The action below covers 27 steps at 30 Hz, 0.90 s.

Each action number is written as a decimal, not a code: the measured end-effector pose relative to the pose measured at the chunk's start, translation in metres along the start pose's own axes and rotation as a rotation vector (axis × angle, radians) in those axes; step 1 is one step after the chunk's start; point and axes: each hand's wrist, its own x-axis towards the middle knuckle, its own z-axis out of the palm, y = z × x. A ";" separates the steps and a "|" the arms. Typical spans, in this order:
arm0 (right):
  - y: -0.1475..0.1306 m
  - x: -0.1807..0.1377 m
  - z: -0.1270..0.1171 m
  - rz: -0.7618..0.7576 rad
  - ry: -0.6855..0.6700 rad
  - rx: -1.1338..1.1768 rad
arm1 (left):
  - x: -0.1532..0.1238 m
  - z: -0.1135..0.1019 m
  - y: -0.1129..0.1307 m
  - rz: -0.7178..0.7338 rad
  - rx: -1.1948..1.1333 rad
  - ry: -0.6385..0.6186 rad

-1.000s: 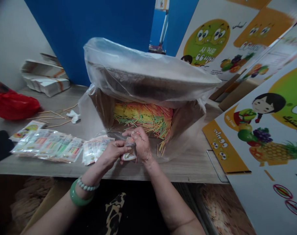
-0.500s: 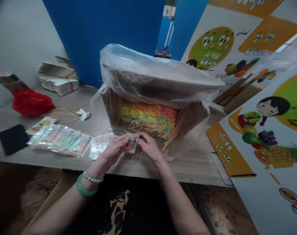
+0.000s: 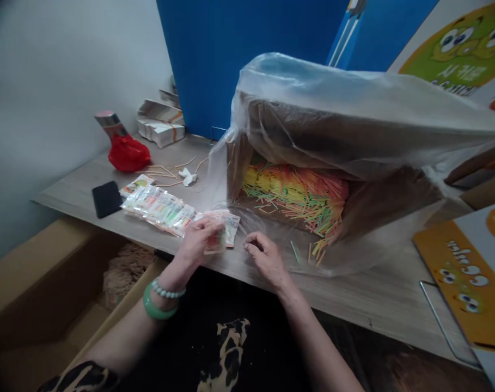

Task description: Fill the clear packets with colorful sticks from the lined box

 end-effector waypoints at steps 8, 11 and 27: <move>-0.012 0.006 0.037 0.040 -0.032 -0.412 | 0.054 -0.096 0.005 0.236 1.038 0.447; -0.024 0.021 0.055 0.103 0.017 -0.783 | 0.072 -0.104 -0.001 0.235 1.429 0.498; 0.004 0.058 0.059 0.214 0.208 -0.588 | 0.002 -0.052 -0.028 0.378 1.052 0.145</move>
